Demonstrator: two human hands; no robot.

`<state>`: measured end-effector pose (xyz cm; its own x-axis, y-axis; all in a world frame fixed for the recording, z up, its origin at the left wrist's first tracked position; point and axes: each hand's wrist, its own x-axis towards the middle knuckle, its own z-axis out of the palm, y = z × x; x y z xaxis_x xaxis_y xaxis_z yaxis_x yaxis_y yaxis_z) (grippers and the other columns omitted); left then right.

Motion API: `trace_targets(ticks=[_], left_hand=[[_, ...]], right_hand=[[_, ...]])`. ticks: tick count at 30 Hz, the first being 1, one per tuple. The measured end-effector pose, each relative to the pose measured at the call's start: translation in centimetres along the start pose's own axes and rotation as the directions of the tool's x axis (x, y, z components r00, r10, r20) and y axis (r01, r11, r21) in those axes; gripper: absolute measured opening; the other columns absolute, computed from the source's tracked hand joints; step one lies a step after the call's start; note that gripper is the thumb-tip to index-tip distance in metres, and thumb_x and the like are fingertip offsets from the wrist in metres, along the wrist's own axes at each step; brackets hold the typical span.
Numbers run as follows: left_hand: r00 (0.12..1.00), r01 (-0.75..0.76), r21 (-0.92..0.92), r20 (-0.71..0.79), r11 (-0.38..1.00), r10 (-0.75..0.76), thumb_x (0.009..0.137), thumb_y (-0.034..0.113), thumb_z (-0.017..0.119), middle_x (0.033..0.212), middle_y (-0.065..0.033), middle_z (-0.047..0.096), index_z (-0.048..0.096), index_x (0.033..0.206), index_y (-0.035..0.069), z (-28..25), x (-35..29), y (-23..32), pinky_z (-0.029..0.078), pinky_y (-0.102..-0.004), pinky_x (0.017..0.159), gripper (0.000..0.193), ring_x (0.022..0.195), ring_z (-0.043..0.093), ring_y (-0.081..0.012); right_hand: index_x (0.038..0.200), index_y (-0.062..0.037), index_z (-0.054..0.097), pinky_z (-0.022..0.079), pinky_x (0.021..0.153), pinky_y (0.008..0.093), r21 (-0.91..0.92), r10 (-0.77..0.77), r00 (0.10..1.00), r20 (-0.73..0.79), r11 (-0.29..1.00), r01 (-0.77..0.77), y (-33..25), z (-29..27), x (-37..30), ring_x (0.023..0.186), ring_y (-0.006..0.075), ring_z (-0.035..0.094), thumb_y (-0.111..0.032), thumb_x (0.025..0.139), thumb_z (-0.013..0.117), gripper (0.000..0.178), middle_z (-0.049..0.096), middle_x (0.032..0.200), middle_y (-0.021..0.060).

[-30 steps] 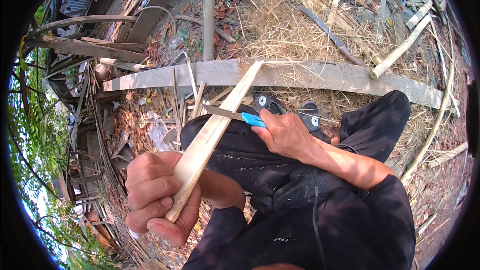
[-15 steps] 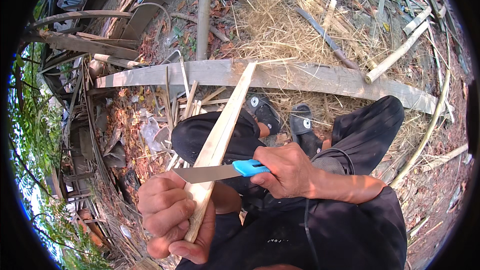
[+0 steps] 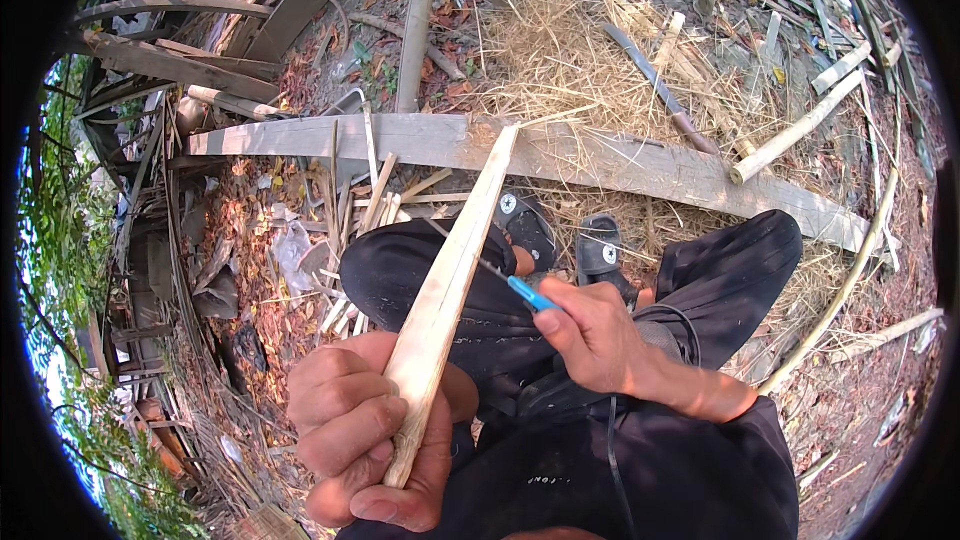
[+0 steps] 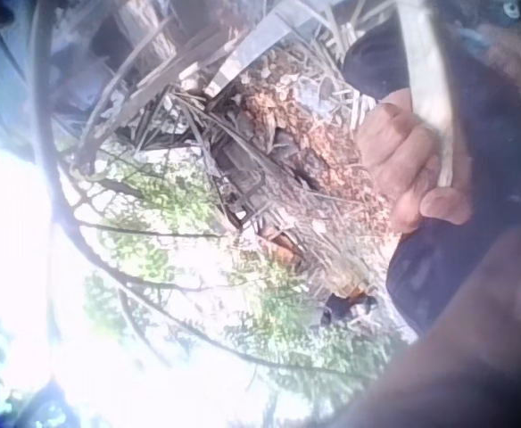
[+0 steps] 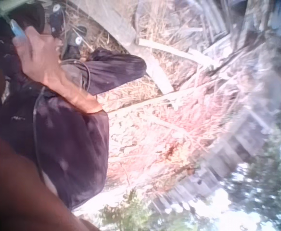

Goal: The person sits on the ground and carves a piece of wood using a blue utility knife. They hold the wood in their left hand and carefully shave off thin strips with the knife in their right hand. The person occasionally pauses to inspect the wood or adjust their grip.

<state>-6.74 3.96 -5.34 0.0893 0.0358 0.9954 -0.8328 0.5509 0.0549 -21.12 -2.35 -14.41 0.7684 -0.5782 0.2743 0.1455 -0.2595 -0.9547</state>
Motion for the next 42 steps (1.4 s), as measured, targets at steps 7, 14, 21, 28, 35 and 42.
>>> trace_targets(ticks=[7,14,21,28,35,42], left_hand=[[0.999,-0.025,0.048,0.038,0.999,0.023,0.091,0.024,0.036,0.052,-0.0076,0.043,0.030,0.077,0.008,0.1,1.0,-0.7,0.016,-0.0252,0.030,0.023,0.030,0.026,-0.0092],[0.941,0.092,0.363,-0.337,0.927,0.039,0.085,0.016,0.041,0.042,-0.0071,0.042,0.031,0.064,0.006,1.7,2.3,-1.9,0.027,-0.0224,0.032,0.025,0.033,0.030,-0.0096],[0.931,0.114,0.429,-0.360,0.896,0.054,0.092,0.014,0.049,0.047,-0.0045,0.042,0.033,0.065,0.007,2.4,3.6,-3.0,0.029,-0.0231,0.042,0.033,0.043,0.037,-0.0090],[0.925,0.154,0.403,-0.379,0.902,0.012,0.094,0.012,0.051,0.052,-0.0048,0.047,0.038,0.068,0.006,3.1,3.3,-2.8,0.033,-0.0235,0.046,0.030,0.047,0.040,-0.0094],[0.945,0.052,0.338,-0.320,0.940,0.063,0.096,0.013,0.047,0.049,-0.0048,0.044,0.033,0.067,0.007,2.8,3.6,-4.1,0.029,-0.0233,0.043,0.032,0.043,0.037,-0.0094],[0.956,0.050,0.369,-0.286,0.928,0.062,0.097,0.021,0.045,0.043,-0.0056,0.041,0.032,0.071,0.007,3.9,3.3,-3.4,0.026,-0.0232,0.039,0.032,0.039,0.033,-0.0094]], right_hand=[[0.078,-0.0008,0.048,0.041,0.043,0.0389,-0.194,-0.187,0.982,-0.022,0.964,0.180,-1.7,2.2,-0.2,0.046,0.0324,0.052,-0.026,0.091,0.056,0.029,0.048,0.055,0.0122],[0.080,0.0050,0.062,0.047,0.054,0.0480,-0.467,0.414,0.895,-0.167,0.767,-0.441,11.0,0.0,1.1,0.063,0.0426,0.061,-0.037,0.096,0.044,0.048,0.061,0.066,0.0255],[0.090,0.0012,0.051,0.037,0.053,0.0497,-0.147,0.167,0.971,-0.170,0.970,-0.193,-0.6,-0.5,3.5,0.060,0.0458,0.053,-0.032,0.098,0.042,0.035,0.053,0.059,0.0253],[0.085,0.0033,0.048,0.039,0.044,0.0440,-0.068,-0.090,0.989,-0.119,0.994,0.082,-6.5,3.7,3.2,0.049,0.0415,0.052,-0.020,0.097,0.046,0.026,0.051,0.056,0.0225],[0.086,0.0066,0.057,0.047,0.063,0.0510,-0.438,0.311,0.935,-0.172,0.826,-0.355,7.4,1.4,1.5,0.069,0.0472,0.059,-0.032,0.098,0.038,0.045,0.061,0.070,0.0276],[0.086,0.0024,0.052,0.040,0.047,0.0481,-0.061,0.051,0.996,-0.078,0.997,-0.055,-8.8,0.0,3.2,0.054,0.0444,0.056,-0.028,0.098,0.043,0.034,0.054,0.054,0.0236]])
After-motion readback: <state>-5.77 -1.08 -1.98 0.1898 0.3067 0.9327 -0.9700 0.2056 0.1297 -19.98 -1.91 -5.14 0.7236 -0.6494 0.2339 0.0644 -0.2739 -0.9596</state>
